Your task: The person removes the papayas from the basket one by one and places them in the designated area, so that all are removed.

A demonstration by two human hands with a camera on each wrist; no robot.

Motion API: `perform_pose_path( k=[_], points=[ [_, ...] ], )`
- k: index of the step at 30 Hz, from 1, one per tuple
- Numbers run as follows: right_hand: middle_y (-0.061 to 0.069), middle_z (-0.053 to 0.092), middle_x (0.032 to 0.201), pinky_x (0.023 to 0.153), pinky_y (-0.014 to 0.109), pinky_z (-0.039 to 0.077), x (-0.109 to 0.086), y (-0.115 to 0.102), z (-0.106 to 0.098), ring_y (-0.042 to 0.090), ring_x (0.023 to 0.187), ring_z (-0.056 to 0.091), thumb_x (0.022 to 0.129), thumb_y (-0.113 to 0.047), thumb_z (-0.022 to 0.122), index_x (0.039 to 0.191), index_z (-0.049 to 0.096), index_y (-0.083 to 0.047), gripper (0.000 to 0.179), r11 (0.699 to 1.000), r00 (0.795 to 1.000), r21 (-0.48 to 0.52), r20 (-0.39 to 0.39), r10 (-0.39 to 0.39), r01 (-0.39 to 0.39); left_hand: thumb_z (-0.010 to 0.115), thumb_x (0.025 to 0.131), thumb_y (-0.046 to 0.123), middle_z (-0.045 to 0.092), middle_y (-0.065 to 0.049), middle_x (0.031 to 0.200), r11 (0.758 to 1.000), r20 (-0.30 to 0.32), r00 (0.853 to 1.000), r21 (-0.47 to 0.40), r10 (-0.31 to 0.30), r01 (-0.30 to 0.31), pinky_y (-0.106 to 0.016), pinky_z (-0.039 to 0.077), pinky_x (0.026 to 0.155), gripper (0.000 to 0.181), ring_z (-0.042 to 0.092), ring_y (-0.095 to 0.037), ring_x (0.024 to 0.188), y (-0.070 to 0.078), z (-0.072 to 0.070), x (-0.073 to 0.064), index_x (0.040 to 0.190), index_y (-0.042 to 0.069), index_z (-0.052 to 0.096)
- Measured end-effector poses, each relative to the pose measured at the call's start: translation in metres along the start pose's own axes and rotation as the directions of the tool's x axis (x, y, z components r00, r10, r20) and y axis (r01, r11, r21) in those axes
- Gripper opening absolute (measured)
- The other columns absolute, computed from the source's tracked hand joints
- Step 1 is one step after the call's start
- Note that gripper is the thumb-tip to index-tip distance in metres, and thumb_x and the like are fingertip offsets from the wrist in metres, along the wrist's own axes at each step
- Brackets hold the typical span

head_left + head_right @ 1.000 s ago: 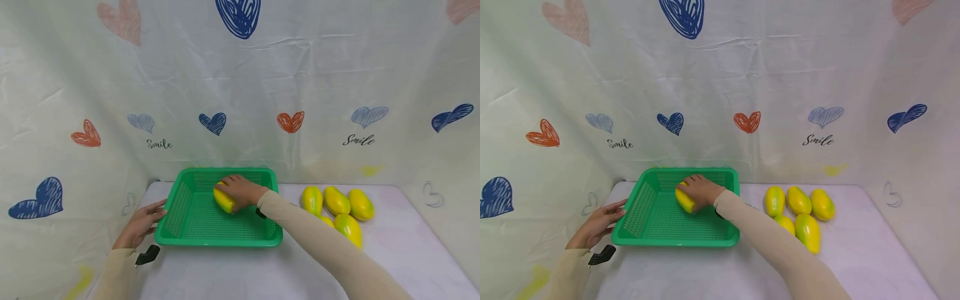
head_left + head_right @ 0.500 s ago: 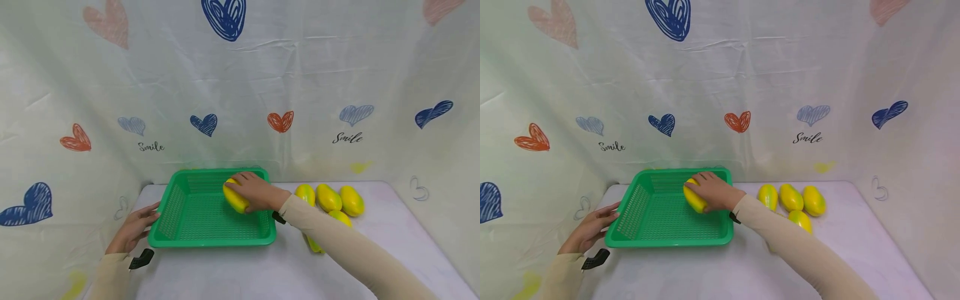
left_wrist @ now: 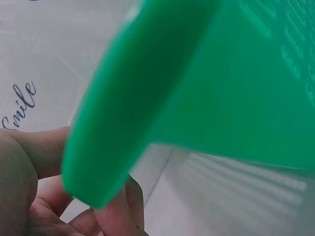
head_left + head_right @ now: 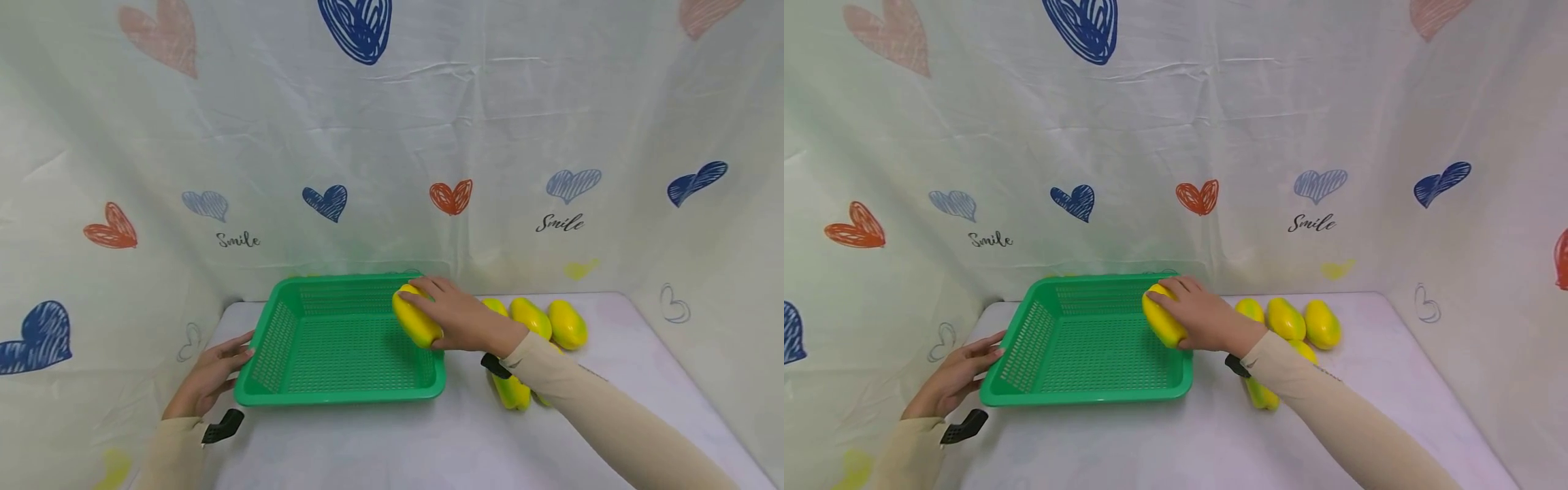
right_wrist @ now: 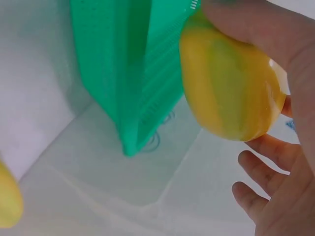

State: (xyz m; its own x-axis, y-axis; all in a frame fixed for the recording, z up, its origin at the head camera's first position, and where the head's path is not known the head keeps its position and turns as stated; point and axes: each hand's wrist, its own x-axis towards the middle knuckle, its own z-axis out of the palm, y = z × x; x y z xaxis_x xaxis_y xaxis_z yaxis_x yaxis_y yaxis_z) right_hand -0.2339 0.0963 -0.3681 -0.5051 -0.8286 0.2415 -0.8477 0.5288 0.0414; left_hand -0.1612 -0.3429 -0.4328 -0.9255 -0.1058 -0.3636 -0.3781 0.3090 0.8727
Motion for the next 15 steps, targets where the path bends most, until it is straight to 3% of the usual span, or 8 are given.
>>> perform_pose_path(
  k=[9, 15],
  points=[
    [0.011, 0.031, 0.143, 0.103, 0.045, 0.03, -0.05, 0.017, -0.009, 0.028, 0.127, 0.03, 0.063, -0.035, 0.085, 0.144, 0.029, -0.014, 0.101, 0.995, 0.995, 0.033, -0.037, 0.094, -0.093, 0.057, 0.092, 0.037, 0.04, -0.014, 0.131, 1.0, -0.021, 1.0, 0.01, 0.005, -0.005, -0.032, 0.044, 0.075, 0.065, 0.055, -0.018, 0.095, -0.002, 0.001, -0.001, 0.146, 0.013, 0.03],
    [0.011, 0.032, 0.142, 0.102, 0.051, 0.029, -0.088, 0.025, -0.018, 0.03, 0.127, 0.031, 0.061, -0.034, 0.087, 0.143, 0.032, -0.015, 0.1, 0.979, 0.979, 0.071, -0.059, 0.197, -0.193, 0.056, 0.092, 0.037, 0.042, -0.015, 0.13, 1.0, -0.025, 1.0, 0.021, 0.006, -0.005, -0.032, 0.044, 0.075, 0.064, 0.055, -0.02, 0.096, -0.002, 0.002, 0.001, 0.146, 0.014, 0.029]
  ],
)
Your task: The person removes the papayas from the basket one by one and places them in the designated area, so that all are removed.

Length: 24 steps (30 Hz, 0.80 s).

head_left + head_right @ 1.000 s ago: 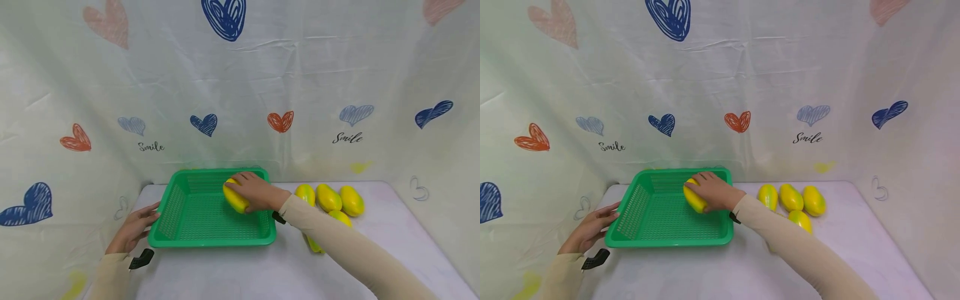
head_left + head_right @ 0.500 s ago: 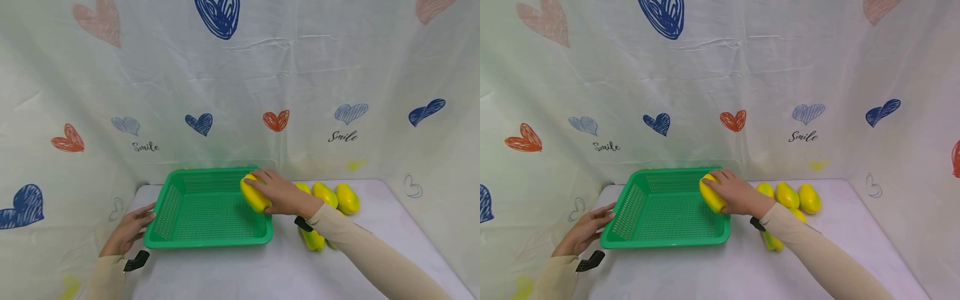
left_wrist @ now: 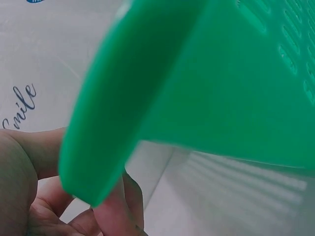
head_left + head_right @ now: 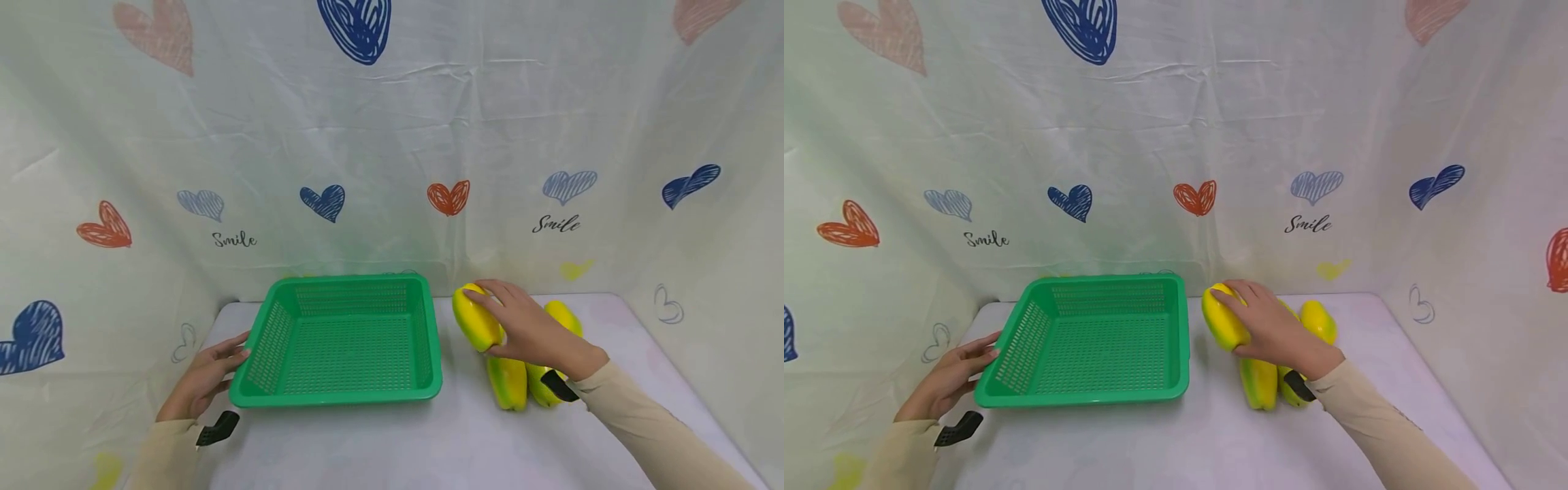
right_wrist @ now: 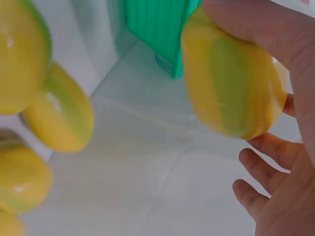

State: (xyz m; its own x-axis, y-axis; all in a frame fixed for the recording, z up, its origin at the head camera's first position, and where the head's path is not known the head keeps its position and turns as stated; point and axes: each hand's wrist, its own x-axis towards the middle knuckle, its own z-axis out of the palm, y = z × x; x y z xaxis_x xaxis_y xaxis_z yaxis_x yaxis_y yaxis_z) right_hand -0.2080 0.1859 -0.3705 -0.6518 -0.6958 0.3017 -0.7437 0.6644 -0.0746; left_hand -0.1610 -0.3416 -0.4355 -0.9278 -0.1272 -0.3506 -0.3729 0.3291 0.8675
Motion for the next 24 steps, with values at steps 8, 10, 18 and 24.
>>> perform_pose_path(
  k=[8, 10, 18, 24],
  points=[
    [0.013, 0.033, 0.141, 0.099, 0.054, 0.03, -0.041, 0.017, -0.002, 0.034, 0.127, 0.03, 0.057, -0.033, 0.087, 0.142, 0.036, -0.013, 0.101, 0.997, 0.997, -0.035, -0.03, 0.068, -0.069, 0.056, 0.092, 0.037, 0.041, -0.016, 0.132, 1.0, -0.01, 1.0, 0.004, -0.01, 0.01, -0.031, 0.044, 0.074, 0.064, 0.055, -0.02, 0.096, 0.0, 0.001, -0.001, 0.146, 0.013, 0.03],
    [0.014, 0.033, 0.141, 0.097, 0.054, 0.03, -0.052, 0.021, -0.001, 0.034, 0.126, 0.031, 0.055, -0.032, 0.088, 0.141, 0.037, -0.012, 0.102, 0.997, 0.997, -0.032, -0.042, 0.071, -0.073, 0.056, 0.092, 0.037, 0.04, -0.016, 0.132, 1.0, -0.011, 1.0, 0.002, -0.012, 0.012, -0.031, 0.044, 0.074, 0.065, 0.055, -0.02, 0.096, 0.0, 0.002, -0.001, 0.146, 0.013, 0.03],
    [0.015, 0.031, 0.142, 0.096, 0.058, 0.031, -0.092, 0.031, -0.001, 0.037, 0.124, 0.031, 0.051, -0.03, 0.091, 0.142, 0.035, -0.015, 0.108, 0.974, 0.973, -0.009, -0.02, 0.228, -0.228, 0.057, 0.092, 0.037, 0.041, -0.015, 0.13, 1.0, -0.005, 1.0, -0.001, -0.026, 0.026, -0.032, 0.044, 0.074, 0.065, 0.053, -0.021, 0.098, -0.001, 0.001, -0.001, 0.146, 0.014, 0.029],
    [0.016, 0.033, 0.14, 0.092, 0.061, 0.033, -0.123, 0.039, 0.005, 0.038, 0.12, 0.034, 0.048, -0.025, 0.092, 0.142, 0.035, -0.016, 0.111, 0.952, 0.951, 0.019, -0.038, 0.307, -0.306, 0.056, 0.092, 0.038, 0.04, -0.016, 0.133, 1.0, -0.009, 1.0, 0.004, -0.02, 0.02, -0.031, 0.045, 0.074, 0.065, 0.055, -0.019, 0.096, 0.0, 0.001, 0.0, 0.147, 0.014, 0.028]
  ],
)
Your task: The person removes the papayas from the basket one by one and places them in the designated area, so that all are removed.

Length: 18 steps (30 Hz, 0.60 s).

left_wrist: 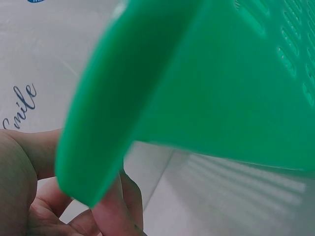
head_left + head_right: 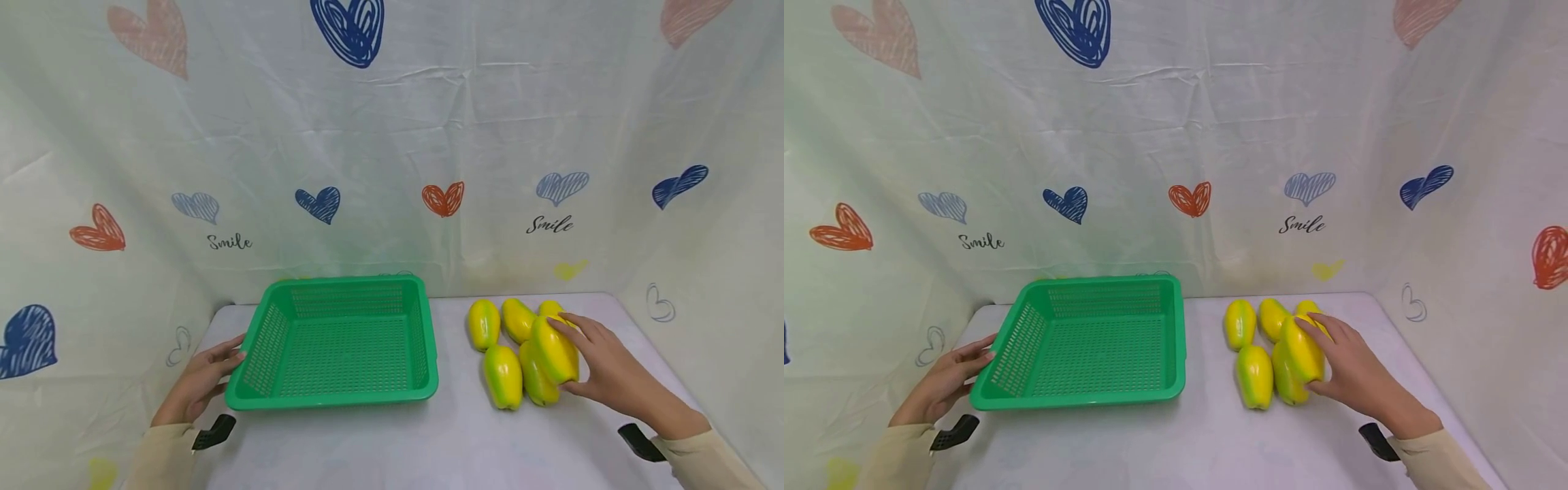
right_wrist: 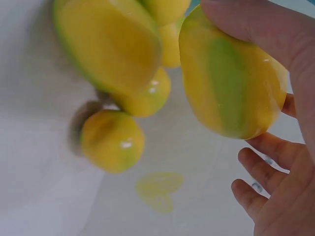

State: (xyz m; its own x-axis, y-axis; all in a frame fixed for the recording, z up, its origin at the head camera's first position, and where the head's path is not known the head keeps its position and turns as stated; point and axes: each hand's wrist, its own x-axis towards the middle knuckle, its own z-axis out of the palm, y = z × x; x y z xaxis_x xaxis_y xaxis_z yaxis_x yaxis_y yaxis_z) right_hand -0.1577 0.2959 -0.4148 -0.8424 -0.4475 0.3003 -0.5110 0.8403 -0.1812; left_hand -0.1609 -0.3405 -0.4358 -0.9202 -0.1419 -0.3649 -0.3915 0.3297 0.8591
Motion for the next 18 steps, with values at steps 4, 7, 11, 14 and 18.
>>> perform_pose_path(
  k=[4, 7, 11, 14, 18],
  points=[
    [0.018, 0.035, 0.138, 0.091, 0.062, 0.032, -0.015, 0.011, 0.005, 0.04, 0.119, 0.035, 0.047, -0.025, 0.092, 0.141, 0.037, -0.014, 0.11, 1.0, 0.999, 0.009, -0.026, 0.026, -0.026, 0.056, 0.092, 0.038, 0.039, -0.017, 0.134, 1.0, 0.007, 1.0, -0.008, 0.008, -0.007, -0.032, 0.045, 0.074, 0.066, 0.056, -0.019, 0.095, 0.0, -0.001, -0.001, 0.147, 0.013, 0.028],
    [0.019, 0.037, 0.136, 0.09, 0.062, 0.033, -0.025, 0.018, 0.008, 0.04, 0.117, 0.036, 0.045, -0.025, 0.093, 0.14, 0.038, -0.014, 0.11, 0.999, 0.998, 0.0, -0.033, 0.049, -0.049, 0.056, 0.092, 0.038, 0.041, -0.016, 0.132, 1.0, 0.015, 1.0, -0.012, 0.017, -0.017, -0.032, 0.044, 0.075, 0.067, 0.055, -0.018, 0.095, 0.0, -0.001, -0.001, 0.147, 0.013, 0.028],
    [0.02, 0.039, 0.135, 0.088, 0.062, 0.034, -0.035, 0.025, 0.014, 0.04, 0.115, 0.038, 0.045, -0.024, 0.092, 0.14, 0.038, -0.012, 0.11, 0.998, 0.998, -0.004, -0.023, 0.061, -0.061, 0.056, 0.092, 0.038, 0.044, -0.014, 0.128, 1.0, 0.018, 1.0, -0.007, 0.02, -0.02, -0.032, 0.044, 0.075, 0.067, 0.055, -0.017, 0.096, 0.0, -0.001, -0.003, 0.147, 0.013, 0.028],
    [0.02, 0.039, 0.135, 0.089, 0.062, 0.033, -0.041, 0.031, 0.018, 0.04, 0.114, 0.039, 0.046, -0.024, 0.092, 0.14, 0.038, -0.01, 0.109, 0.999, 0.999, -0.003, -0.024, 0.049, -0.049, 0.056, 0.092, 0.037, 0.044, -0.014, 0.129, 1.0, 0.018, 1.0, -0.01, 0.021, -0.02, -0.032, 0.044, 0.075, 0.066, 0.055, -0.017, 0.096, 0.0, -0.001, -0.003, 0.147, 0.013, 0.027],
    [0.021, 0.038, 0.136, 0.089, 0.062, 0.032, -0.047, 0.038, 0.024, 0.041, 0.115, 0.038, 0.048, -0.025, 0.091, 0.139, 0.038, -0.008, 0.107, 0.999, 0.999, -0.005, 0.0, 0.047, -0.047, 0.056, 0.092, 0.037, 0.042, -0.015, 0.132, 1.0, 0.019, 0.999, -0.016, 0.026, -0.026, -0.033, 0.044, 0.075, 0.066, 0.055, -0.017, 0.096, 0.0, -0.001, -0.002, 0.147, 0.013, 0.028]
  ],
)
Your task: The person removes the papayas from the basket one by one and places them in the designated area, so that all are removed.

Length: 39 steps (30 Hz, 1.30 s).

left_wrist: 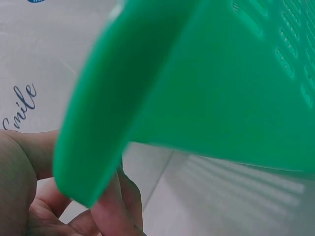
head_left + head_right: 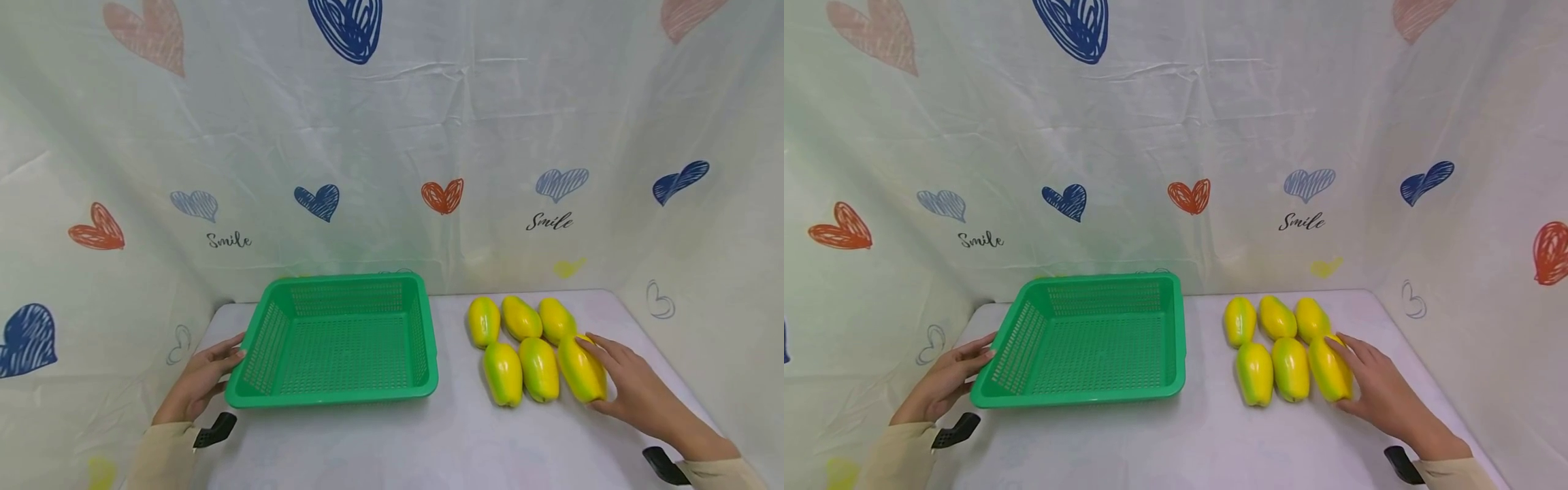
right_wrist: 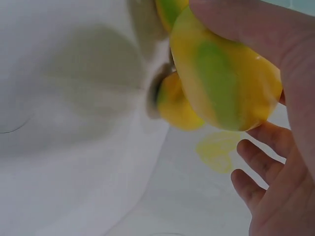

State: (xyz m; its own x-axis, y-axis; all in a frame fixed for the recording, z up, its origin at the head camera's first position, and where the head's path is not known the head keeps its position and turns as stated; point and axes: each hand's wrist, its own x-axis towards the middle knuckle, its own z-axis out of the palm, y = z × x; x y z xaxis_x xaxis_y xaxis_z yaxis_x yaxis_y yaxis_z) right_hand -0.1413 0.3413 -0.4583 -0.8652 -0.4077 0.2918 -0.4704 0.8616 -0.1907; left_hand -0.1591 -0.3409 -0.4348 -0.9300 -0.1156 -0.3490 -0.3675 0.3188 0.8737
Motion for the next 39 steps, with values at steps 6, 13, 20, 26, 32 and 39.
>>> perform_pose_path(
  k=[6, 13, 20, 26, 32, 39],
  points=[
    [0.02, 0.036, 0.137, 0.085, 0.063, 0.034, -0.005, 0.006, 0.007, 0.043, 0.117, 0.036, 0.051, -0.027, 0.09, 0.14, 0.036, -0.009, 0.106, 1.0, 0.998, 0.008, 0.064, 0.019, -0.02, 0.055, 0.093, 0.037, 0.042, -0.015, 0.131, 1.0, 0.001, 1.0, 0.002, 0.009, -0.009, -0.033, 0.044, 0.075, 0.065, 0.055, -0.017, 0.096, 0.001, -0.001, 0.0, 0.147, 0.013, 0.027],
    [0.022, 0.034, 0.138, 0.086, 0.064, 0.033, -0.007, 0.012, 0.013, 0.044, 0.117, 0.035, 0.052, -0.025, 0.09, 0.142, 0.033, -0.007, 0.108, 1.0, 0.997, 0.009, 0.075, 0.022, -0.023, 0.055, 0.093, 0.037, 0.042, -0.014, 0.131, 1.0, 0.007, 1.0, -0.006, 0.005, -0.005, -0.033, 0.044, 0.076, 0.065, 0.055, -0.018, 0.097, 0.001, -0.001, 0.0, 0.147, 0.014, 0.027],
    [0.021, 0.031, 0.141, 0.088, 0.063, 0.033, -0.005, 0.013, 0.021, 0.043, 0.12, 0.034, 0.055, -0.024, 0.088, 0.144, 0.028, -0.007, 0.109, 0.998, 0.993, 0.031, 0.11, 0.049, -0.053, 0.055, 0.093, 0.037, 0.044, -0.014, 0.128, 1.0, 0.009, 1.0, -0.006, 0.001, -0.001, -0.032, 0.044, 0.077, 0.066, 0.055, -0.017, 0.096, 0.001, -0.002, -0.001, 0.147, 0.013, 0.027],
    [0.02, 0.027, 0.144, 0.092, 0.063, 0.03, -0.006, 0.013, 0.027, 0.044, 0.121, 0.032, 0.058, -0.025, 0.087, 0.146, 0.025, -0.009, 0.109, 0.996, 0.989, 0.045, 0.131, 0.064, -0.071, 0.056, 0.092, 0.038, 0.044, -0.013, 0.129, 1.0, 0.003, 1.0, -0.02, -0.012, 0.012, -0.032, 0.044, 0.076, 0.066, 0.055, -0.017, 0.096, -0.001, -0.001, 0.0, 0.147, 0.015, 0.027],
    [0.02, 0.024, 0.146, 0.09, 0.063, 0.031, -0.005, 0.015, 0.031, 0.045, 0.121, 0.031, 0.059, -0.025, 0.087, 0.146, 0.025, -0.01, 0.109, 0.997, 0.994, 0.061, 0.104, 0.044, -0.051, 0.053, 0.093, 0.039, 0.039, -0.015, 0.136, 1.0, -0.007, 1.0, -0.017, -0.003, 0.003, -0.033, 0.044, 0.078, 0.065, 0.055, -0.016, 0.098, -0.004, 0.0, 0.001, 0.148, 0.017, 0.026],
    [0.023, 0.024, 0.144, 0.088, 0.063, 0.033, -0.005, 0.016, 0.035, 0.045, 0.119, 0.031, 0.059, -0.028, 0.087, 0.148, 0.022, -0.012, 0.111, 0.997, 0.994, 0.069, 0.104, 0.039, -0.046, 0.052, 0.095, 0.036, 0.038, -0.015, 0.134, 1.0, -0.029, 1.0, -0.025, -0.005, 0.004, -0.039, 0.044, 0.082, 0.063, 0.055, -0.017, 0.097, -0.007, 0.003, 0.001, 0.148, 0.015, 0.025]
  ],
)
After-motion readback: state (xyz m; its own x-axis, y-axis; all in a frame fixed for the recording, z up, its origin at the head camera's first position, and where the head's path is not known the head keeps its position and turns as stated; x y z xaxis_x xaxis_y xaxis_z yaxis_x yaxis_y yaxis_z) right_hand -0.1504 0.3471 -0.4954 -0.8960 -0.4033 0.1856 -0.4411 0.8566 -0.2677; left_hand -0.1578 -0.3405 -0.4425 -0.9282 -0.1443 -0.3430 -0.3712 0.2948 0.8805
